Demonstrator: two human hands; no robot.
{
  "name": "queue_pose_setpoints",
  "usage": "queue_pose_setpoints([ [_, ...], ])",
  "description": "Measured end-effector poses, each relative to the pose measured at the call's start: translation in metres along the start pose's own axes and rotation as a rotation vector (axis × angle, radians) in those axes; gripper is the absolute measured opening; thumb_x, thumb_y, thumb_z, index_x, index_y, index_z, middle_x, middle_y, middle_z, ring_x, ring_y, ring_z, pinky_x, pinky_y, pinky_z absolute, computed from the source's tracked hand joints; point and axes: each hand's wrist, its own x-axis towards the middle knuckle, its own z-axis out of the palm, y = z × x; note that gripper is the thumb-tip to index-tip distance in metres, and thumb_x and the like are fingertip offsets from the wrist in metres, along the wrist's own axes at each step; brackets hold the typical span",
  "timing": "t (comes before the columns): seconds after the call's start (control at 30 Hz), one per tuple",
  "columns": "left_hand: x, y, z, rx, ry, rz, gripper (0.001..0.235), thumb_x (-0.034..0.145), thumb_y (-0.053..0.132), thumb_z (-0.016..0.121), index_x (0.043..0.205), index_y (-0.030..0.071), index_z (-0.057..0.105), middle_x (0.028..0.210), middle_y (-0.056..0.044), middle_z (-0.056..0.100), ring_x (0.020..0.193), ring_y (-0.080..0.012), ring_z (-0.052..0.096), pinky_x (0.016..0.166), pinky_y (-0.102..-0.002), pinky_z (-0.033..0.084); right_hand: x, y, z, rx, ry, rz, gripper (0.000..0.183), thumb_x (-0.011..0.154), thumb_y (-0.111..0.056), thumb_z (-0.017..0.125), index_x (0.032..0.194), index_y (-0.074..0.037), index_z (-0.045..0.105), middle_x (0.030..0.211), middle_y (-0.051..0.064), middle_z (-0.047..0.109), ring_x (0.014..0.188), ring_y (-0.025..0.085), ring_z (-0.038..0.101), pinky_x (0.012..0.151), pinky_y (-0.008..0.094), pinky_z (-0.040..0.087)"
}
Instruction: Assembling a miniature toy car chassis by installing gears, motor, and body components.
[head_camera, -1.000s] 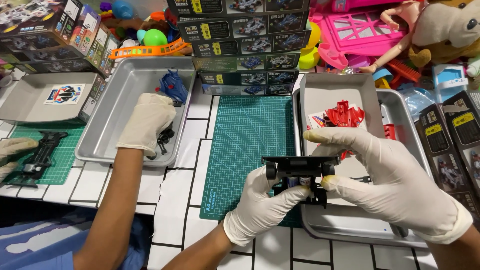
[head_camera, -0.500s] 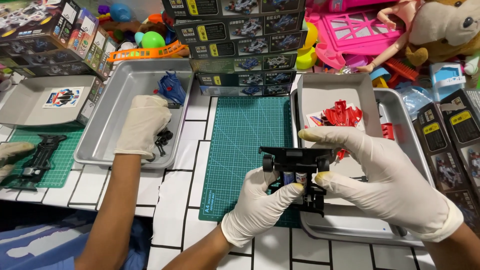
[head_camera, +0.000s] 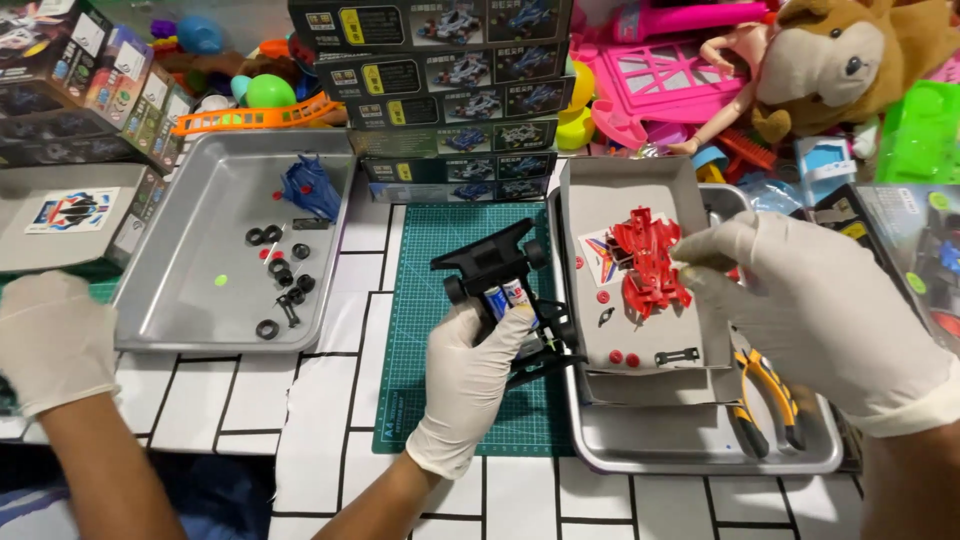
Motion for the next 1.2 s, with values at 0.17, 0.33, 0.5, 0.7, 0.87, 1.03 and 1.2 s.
queue_pose_setpoints([
  [0.17,-0.002,-0.002,-0.001,0.022,0.022,0.031,0.024,0.085,0.022,0.079,0.098,0.002,0.081,0.087,-0.004,0.077,0.078,-0.0145,0.072,0.075,-0.029,0.065,0.004,0.055,0.042,-0.412,-0.019,-0.161,0.017,0.088,-0.026,0.056,0.084,-0.023,0.073,0.084,0.003,0.074,0.084,0.028,0.069,0.075,0.044,0.054],
  [0.33,-0.006,0.002,0.001,0.041,0.022,0.012,0.024,0.083,0.019,0.08,0.101,0.003,0.083,0.09,-0.005,0.082,0.084,-0.0157,0.076,0.082,-0.03,0.064,-0.004,0.104,0.077,-0.958,-0.073,-0.437,0.014,0.098,-0.02,0.056,0.093,-0.018,0.068,0.074,0.005,0.06,0.067,0.024,0.06,0.052,0.038,0.05],
  [0.5,-0.005,0.005,0.005,-0.034,-0.106,-0.075,0.029,0.084,0.014,0.076,0.109,0.001,0.082,0.1,-0.009,0.084,0.093,-0.0191,0.078,0.088,-0.033,0.065,-0.025,0.109,0.061,-0.855,0.02,-0.159,0.013,0.092,-0.015,0.055,0.094,-0.021,0.066,0.08,0.003,0.07,0.073,0.025,0.07,0.058,0.041,0.058],
  [0.7,-0.005,-0.006,0.012,0.004,-0.144,-0.25,0.03,0.084,0.008,0.076,0.111,-0.002,0.082,0.103,-0.012,0.084,0.089,-0.0183,0.075,0.083,-0.031,0.062,-0.033,0.138,0.08,-0.246,-0.032,-0.282,0.081,0.067,0.018,0.049,0.138,-0.017,0.06,0.128,0.007,0.068,0.109,0.031,0.064,0.092,0.045,0.053],
  [0.87,-0.008,0.004,0.017,0.058,-0.136,-0.262,0.029,0.084,0.01,0.076,0.11,-0.002,0.083,0.103,-0.012,0.085,0.091,-0.0186,0.075,0.085,-0.031,0.061,-0.044,0.14,0.081,-0.303,0.128,-0.106,0.045,0.089,-0.004,0.052,0.131,-0.017,0.061,0.112,0.007,0.07,0.098,0.026,0.07,0.079,0.042,0.059],
  [1.03,-0.01,0.007,0.019,0.094,-0.114,-0.259,0.029,0.084,0.011,0.076,0.109,-0.003,0.083,0.105,-0.012,0.085,0.093,-0.019,0.076,0.086,-0.032,0.062,-0.042,0.132,0.098,-0.644,0.053,-0.08,0.015,0.087,-0.005,0.058,0.094,-0.017,0.064,0.079,0.006,0.07,0.078,0.028,0.07,0.068,0.044,0.059],
  [1.2,-0.01,0.002,0.018,0.158,-0.047,-0.216,0.03,0.084,0.011,0.076,0.111,0.0,0.082,0.106,-0.011,0.084,0.097,-0.0168,0.072,0.089,-0.033,0.06,-0.041,0.141,0.13,-1.006,0.141,-0.208,0.026,0.082,0.004,0.061,0.096,-0.018,0.061,0.065,-0.004,0.059,0.063,0.021,0.062,0.048,0.035,0.044],
])
